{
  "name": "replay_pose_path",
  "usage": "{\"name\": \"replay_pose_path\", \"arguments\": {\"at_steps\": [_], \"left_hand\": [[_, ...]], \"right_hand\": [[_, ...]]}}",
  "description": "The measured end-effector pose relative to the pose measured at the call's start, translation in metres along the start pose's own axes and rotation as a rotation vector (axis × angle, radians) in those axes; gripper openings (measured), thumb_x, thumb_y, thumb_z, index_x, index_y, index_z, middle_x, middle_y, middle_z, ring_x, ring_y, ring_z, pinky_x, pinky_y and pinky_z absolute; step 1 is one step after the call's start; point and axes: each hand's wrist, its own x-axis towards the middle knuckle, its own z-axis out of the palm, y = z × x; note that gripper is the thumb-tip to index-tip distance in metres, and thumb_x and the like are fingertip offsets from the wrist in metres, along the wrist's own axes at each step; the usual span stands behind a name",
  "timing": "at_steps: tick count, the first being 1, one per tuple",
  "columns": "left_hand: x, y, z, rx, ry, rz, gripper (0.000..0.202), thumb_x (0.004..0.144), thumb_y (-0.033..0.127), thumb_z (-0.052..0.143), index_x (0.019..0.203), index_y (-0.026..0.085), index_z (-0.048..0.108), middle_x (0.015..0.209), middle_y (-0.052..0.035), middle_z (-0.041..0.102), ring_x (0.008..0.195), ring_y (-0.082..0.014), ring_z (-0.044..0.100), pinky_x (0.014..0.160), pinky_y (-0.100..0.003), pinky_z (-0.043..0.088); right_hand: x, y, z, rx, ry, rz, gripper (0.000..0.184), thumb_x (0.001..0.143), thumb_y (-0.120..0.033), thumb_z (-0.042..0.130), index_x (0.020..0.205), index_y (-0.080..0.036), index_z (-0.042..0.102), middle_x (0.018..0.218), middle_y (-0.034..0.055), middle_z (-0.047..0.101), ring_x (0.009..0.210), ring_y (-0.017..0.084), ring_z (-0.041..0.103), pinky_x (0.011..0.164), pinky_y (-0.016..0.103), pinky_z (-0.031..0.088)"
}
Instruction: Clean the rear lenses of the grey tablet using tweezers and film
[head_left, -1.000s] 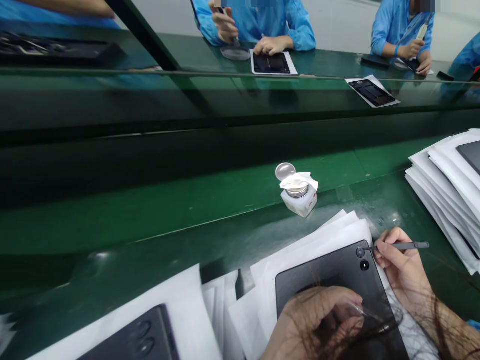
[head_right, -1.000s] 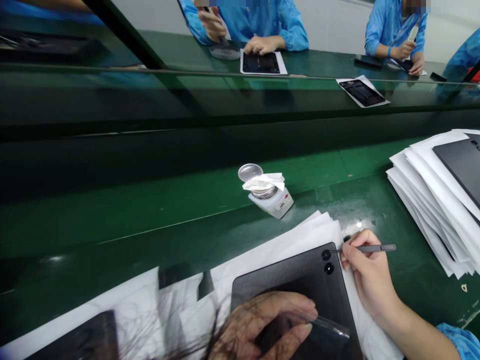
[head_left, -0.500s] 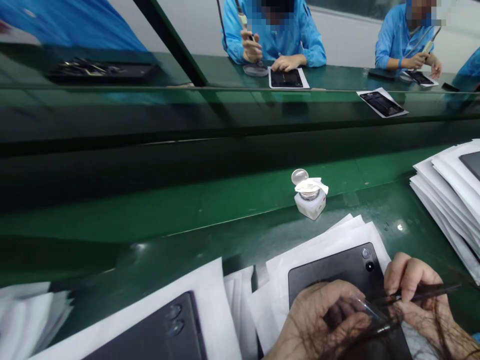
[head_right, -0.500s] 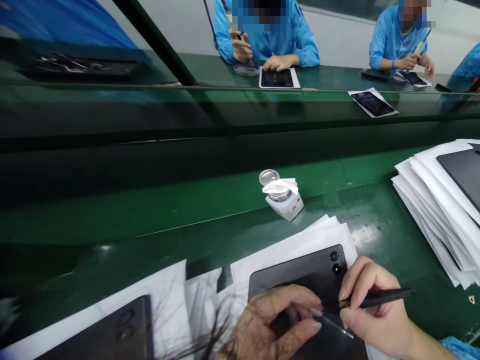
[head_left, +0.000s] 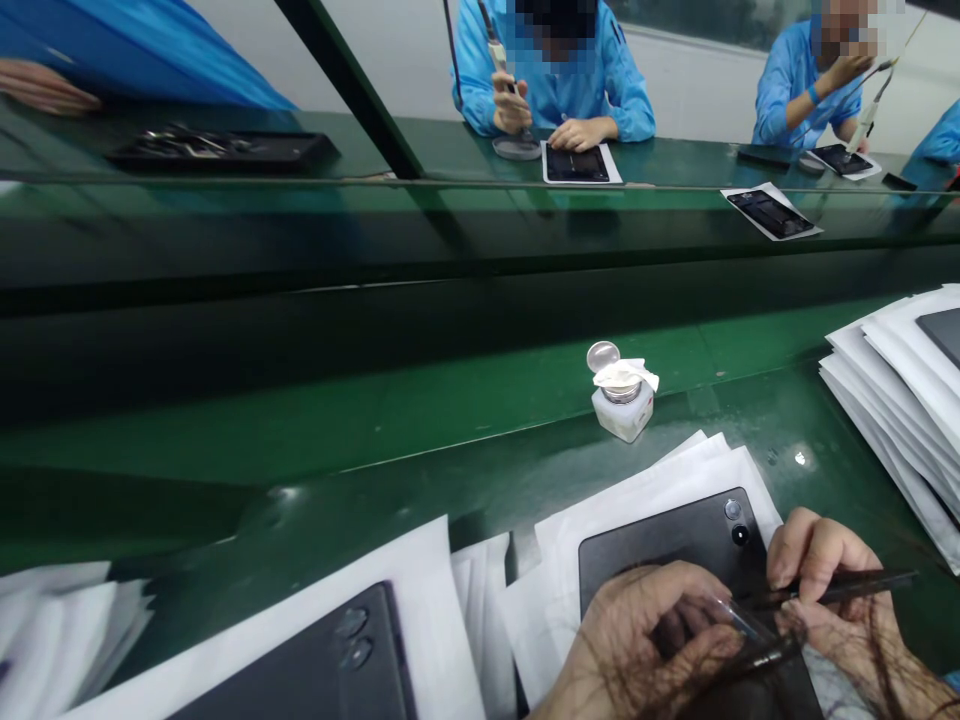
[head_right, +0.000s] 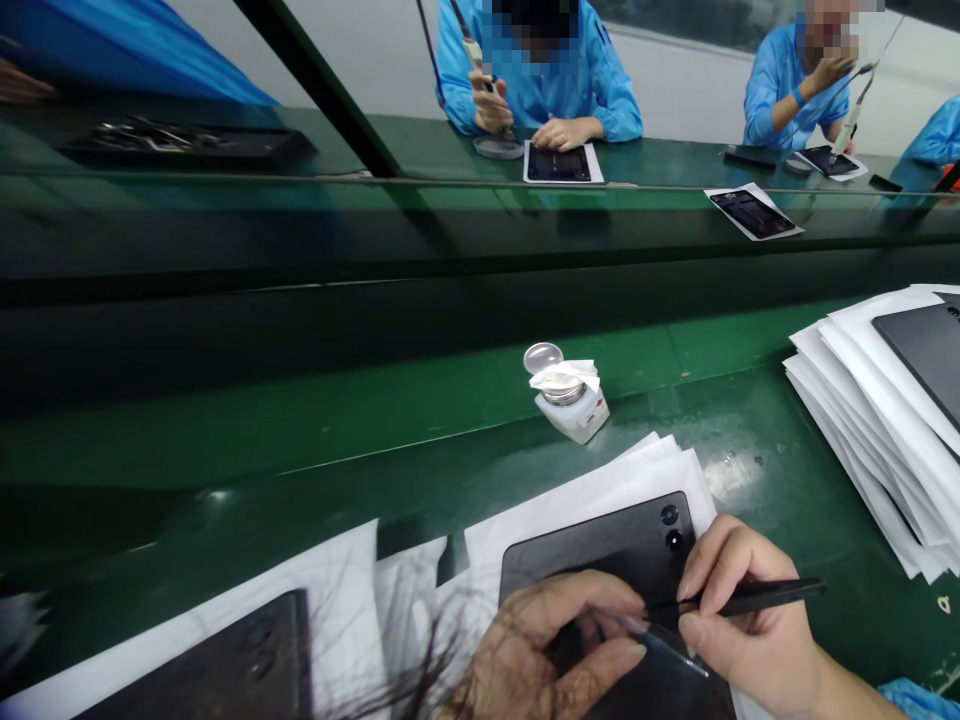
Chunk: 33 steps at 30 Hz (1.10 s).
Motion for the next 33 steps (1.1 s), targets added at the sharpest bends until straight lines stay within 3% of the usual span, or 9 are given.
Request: {"name": "replay_pose_path", "arguments": {"at_steps": [11,18,21,24,27,33], "left_hand": [[0.000,0.002,0.001,0.015,0.029,0.007,0.012,0.071,0.038,0.079,0.082,0.034,0.076,0.061,0.0061,0.074,0.046,-0.0099,0.058,0.044,-0.013,0.046],[0.001,0.002,-0.002,0.012,-0.016,-0.040,0.021,0.068,0.051,0.083,0.079,0.034,0.076,0.063,0.0056,0.075,0.049,-0.0103,0.061,0.046,-0.014,0.045],[0.000,0.002,-0.001,0.021,0.008,-0.039,0.022,0.068,0.054,0.081,0.081,0.036,0.076,0.064,0.0054,0.076,0.049,-0.0119,0.060,0.045,-0.016,0.045],[-0.001,0.002,-0.002,0.091,0.022,0.018,0.016,0.071,0.046,0.080,0.083,0.037,0.074,0.063,0.0061,0.074,0.049,-0.0132,0.062,0.047,-0.018,0.048],[0.000,0.003,-0.004,0.146,0.003,0.129,0.012,0.075,0.042,0.076,0.085,0.038,0.072,0.062,0.0068,0.071,0.048,-0.0126,0.063,0.044,-0.017,0.048],[0.006,0.005,-0.005,0.218,-0.047,0.265,0.014,0.080,0.041,0.072,0.092,0.038,0.066,0.064,0.0074,0.072,0.048,-0.0131,0.064,0.044,-0.017,0.050]], "right_hand": [[0.000,-0.004,0.003,0.008,0.016,-0.009,0.019,0.075,-0.022,0.081,0.081,-0.038,0.072,0.074,0.0010,0.070,0.063,0.023,0.060,0.057,0.035,0.049],[-0.006,-0.005,0.009,0.091,-0.014,-0.085,0.026,0.073,-0.015,0.080,0.084,-0.038,0.075,0.074,0.0017,0.070,0.060,0.022,0.061,0.051,0.033,0.047],[-0.006,-0.002,0.010,0.134,0.047,-0.095,0.023,0.073,-0.016,0.080,0.081,-0.037,0.074,0.071,0.0009,0.068,0.058,0.020,0.060,0.049,0.031,0.045],[0.005,0.001,0.006,0.189,0.244,0.038,0.016,0.072,-0.023,0.082,0.072,-0.031,0.068,0.066,-0.0012,0.062,0.054,0.017,0.055,0.045,0.027,0.041],[0.019,0.006,0.000,0.244,0.397,0.236,0.022,0.070,-0.024,0.084,0.066,-0.026,0.062,0.063,-0.0045,0.057,0.048,0.011,0.051,0.043,0.022,0.037],[0.026,0.010,0.003,0.293,0.428,0.316,0.027,0.065,-0.023,0.088,0.063,-0.023,0.061,0.060,-0.0063,0.058,0.045,0.009,0.053,0.042,0.018,0.039]]}}
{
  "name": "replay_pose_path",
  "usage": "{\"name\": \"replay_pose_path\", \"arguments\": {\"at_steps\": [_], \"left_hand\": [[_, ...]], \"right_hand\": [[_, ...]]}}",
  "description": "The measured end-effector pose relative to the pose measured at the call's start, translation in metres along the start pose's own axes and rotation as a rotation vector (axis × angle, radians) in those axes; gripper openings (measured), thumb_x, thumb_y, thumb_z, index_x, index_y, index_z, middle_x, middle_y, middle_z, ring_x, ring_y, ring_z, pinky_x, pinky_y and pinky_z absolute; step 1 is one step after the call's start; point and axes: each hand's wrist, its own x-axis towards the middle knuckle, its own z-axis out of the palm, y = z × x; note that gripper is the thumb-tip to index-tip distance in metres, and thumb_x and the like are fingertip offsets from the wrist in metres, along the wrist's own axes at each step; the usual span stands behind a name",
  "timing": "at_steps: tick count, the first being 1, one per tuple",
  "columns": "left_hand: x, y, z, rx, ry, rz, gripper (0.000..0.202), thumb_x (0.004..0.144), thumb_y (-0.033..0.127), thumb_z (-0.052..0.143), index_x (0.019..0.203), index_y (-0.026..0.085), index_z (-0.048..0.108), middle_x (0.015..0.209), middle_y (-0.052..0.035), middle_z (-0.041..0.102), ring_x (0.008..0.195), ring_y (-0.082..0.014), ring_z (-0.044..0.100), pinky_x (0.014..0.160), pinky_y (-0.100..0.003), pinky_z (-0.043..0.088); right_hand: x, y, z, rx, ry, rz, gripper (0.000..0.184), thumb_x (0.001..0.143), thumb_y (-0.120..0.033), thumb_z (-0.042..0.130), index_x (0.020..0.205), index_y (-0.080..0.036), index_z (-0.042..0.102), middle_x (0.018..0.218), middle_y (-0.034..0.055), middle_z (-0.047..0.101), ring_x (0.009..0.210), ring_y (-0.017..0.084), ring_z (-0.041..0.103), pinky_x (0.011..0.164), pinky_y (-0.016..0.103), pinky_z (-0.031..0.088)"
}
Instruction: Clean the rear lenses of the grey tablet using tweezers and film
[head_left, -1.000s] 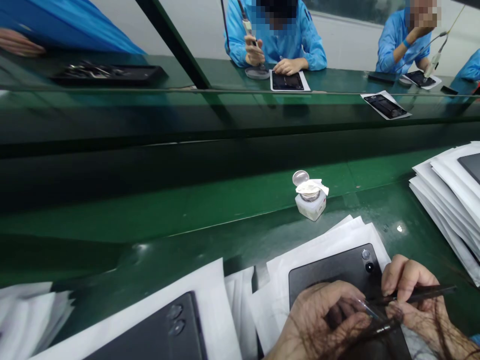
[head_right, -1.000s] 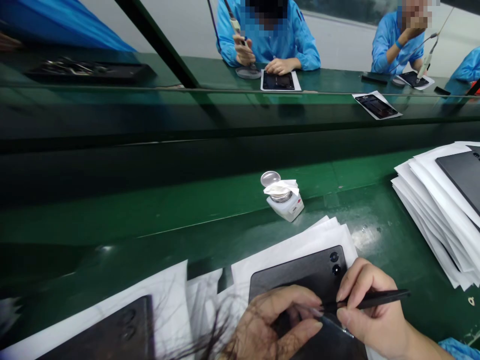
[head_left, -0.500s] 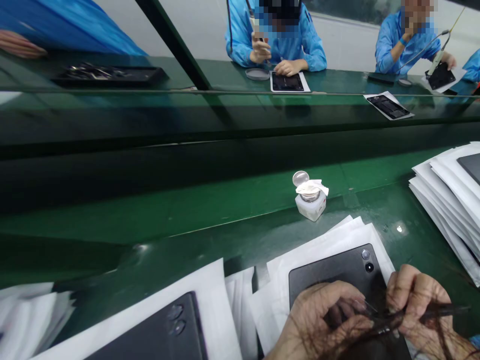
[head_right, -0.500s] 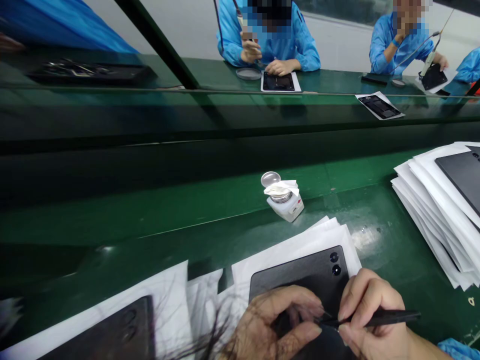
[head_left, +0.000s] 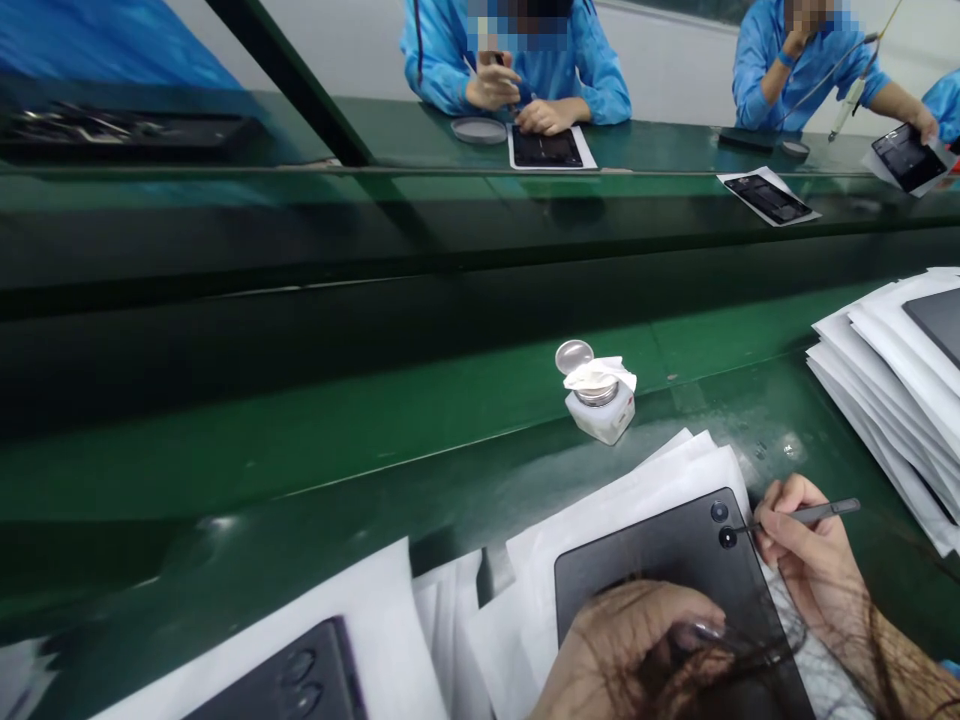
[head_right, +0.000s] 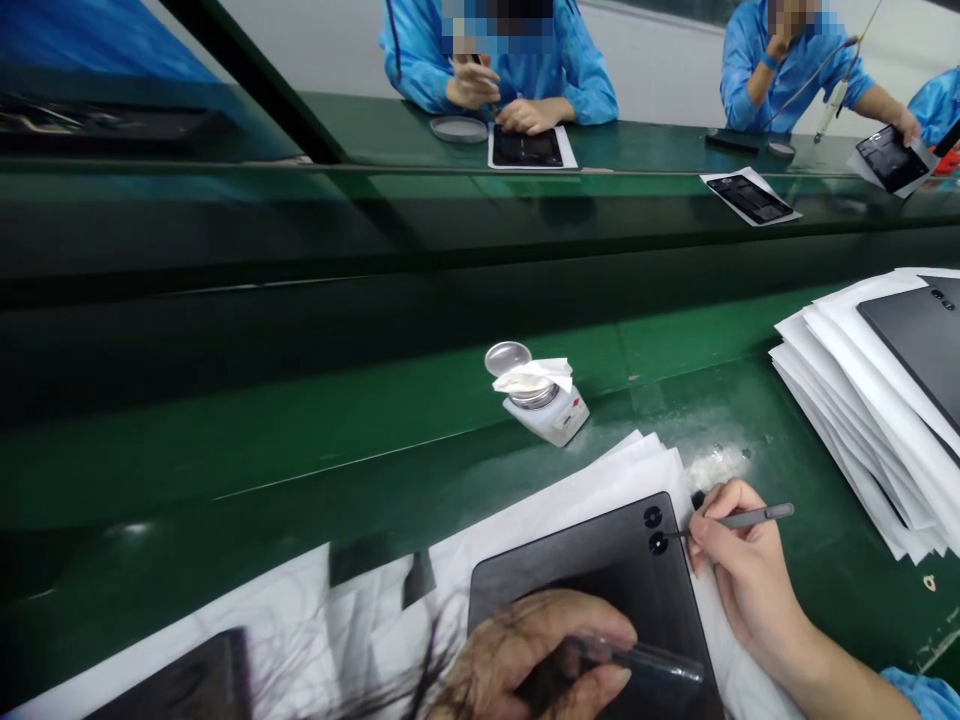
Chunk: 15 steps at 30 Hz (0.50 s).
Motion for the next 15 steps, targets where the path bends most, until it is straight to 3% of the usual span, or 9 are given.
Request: {"name": "replay_pose_path", "arguments": {"at_steps": [4,9,15], "left_hand": [[0.0034,0.0012,-0.0010,-0.007,0.007,0.038,0.012,0.083,0.041,0.069,0.092,0.036,0.064,0.062,0.0081,0.071,0.041,-0.0116,0.059,0.050,-0.017,0.054],[0.0051,0.0027,-0.0039,-0.006,-0.033,0.037,0.018,0.082,0.029,0.070,0.097,0.036,0.062,0.068,0.0076,0.073,0.047,-0.0113,0.063,0.050,-0.014,0.054],[0.0042,0.0035,-0.0042,-0.006,-0.037,0.028,0.020,0.080,0.030,0.071,0.097,0.037,0.062,0.067,0.0081,0.073,0.049,-0.0131,0.066,0.052,-0.016,0.056]], "right_hand": [[-0.0030,0.0019,0.0007,-0.009,0.026,-0.003,0.027,0.064,-0.022,0.089,0.063,-0.023,0.061,0.062,-0.0067,0.059,0.045,0.008,0.053,0.042,0.017,0.040],[-0.0036,0.0048,-0.0018,-0.043,0.039,-0.038,0.027,0.066,-0.021,0.088,0.064,-0.023,0.061,0.063,-0.0074,0.059,0.046,0.007,0.053,0.044,0.017,0.041],[-0.0041,0.0064,-0.0032,-0.088,0.046,-0.093,0.026,0.066,-0.020,0.087,0.063,-0.023,0.061,0.063,-0.0075,0.058,0.046,0.008,0.052,0.043,0.019,0.041]]}}
